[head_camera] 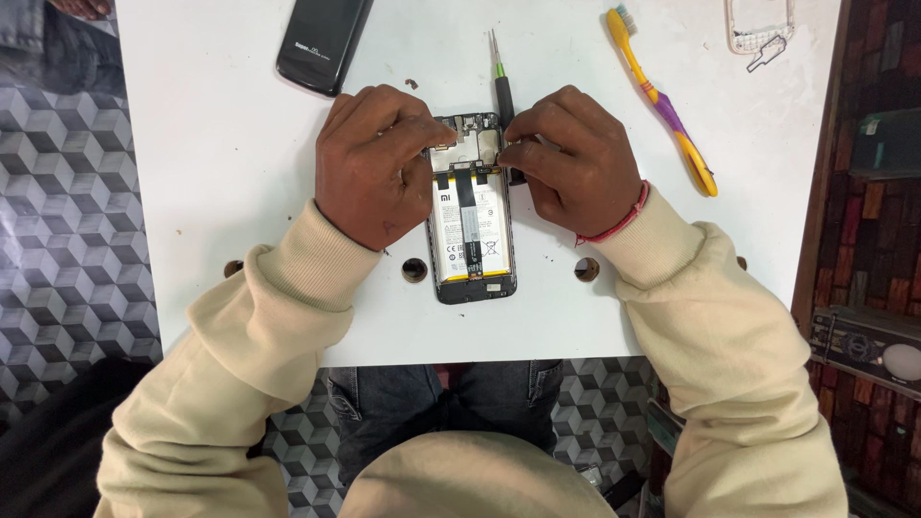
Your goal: The person uses a screwdriver to remove screws from the bottom of a disassembled smartphone. They then lift and detach a small circuit board and ribbon cable from the device's interior.
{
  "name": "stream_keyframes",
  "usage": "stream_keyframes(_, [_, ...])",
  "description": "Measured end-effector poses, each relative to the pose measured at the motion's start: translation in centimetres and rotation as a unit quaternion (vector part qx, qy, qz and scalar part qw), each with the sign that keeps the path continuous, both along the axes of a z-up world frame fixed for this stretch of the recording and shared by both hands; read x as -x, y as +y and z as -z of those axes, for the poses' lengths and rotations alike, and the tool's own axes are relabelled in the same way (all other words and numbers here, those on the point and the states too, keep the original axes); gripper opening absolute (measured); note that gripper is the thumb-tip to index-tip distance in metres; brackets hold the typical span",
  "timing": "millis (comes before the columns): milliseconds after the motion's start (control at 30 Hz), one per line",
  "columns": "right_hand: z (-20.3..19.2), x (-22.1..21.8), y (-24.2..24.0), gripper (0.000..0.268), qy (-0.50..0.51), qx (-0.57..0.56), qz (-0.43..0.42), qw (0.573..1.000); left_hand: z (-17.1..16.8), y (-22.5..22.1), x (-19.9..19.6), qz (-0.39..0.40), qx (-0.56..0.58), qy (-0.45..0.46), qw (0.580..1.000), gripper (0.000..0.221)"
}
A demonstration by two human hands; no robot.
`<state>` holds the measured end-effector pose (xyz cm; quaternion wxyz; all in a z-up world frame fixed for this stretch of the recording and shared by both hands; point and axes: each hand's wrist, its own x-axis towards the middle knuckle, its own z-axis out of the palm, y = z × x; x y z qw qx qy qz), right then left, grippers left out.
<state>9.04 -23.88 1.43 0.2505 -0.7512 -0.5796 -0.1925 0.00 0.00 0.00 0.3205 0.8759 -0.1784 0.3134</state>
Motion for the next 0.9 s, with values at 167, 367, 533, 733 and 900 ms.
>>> stream_keyframes(167, [-0.14,-0.01,-0.05,0.024,0.001,0.001,-0.002,1.0,-0.02,-0.12,0.07,-0.004,0.0,-0.006,1.0,0.036])
stream_keyframes(367, [-0.23,0.04,-0.04,0.024,0.004,0.006,0.0,1.0,-0.1,-0.16,0.06,-0.004,-0.001,-0.009,1.0,0.035])
stream_keyframes(533, [-0.2,0.11,-0.12,0.025,0.009,0.01,-0.001,1.0,-0.13,-0.11,0.24,-0.002,-0.003,0.002,1.0,0.037])
stream_keyframes(733, [-0.18,0.12,-0.07,0.024,0.01,0.007,-0.001,1.0,-0.15,-0.19,0.19,-0.001,0.001,-0.001,1.0,0.035])
stream_keyframes(900, [-0.11,0.07,-0.1,0.024,0.006,0.008,0.0,1.0,-0.08,-0.11,0.17,0.0,0.002,0.005,1.0,0.035])
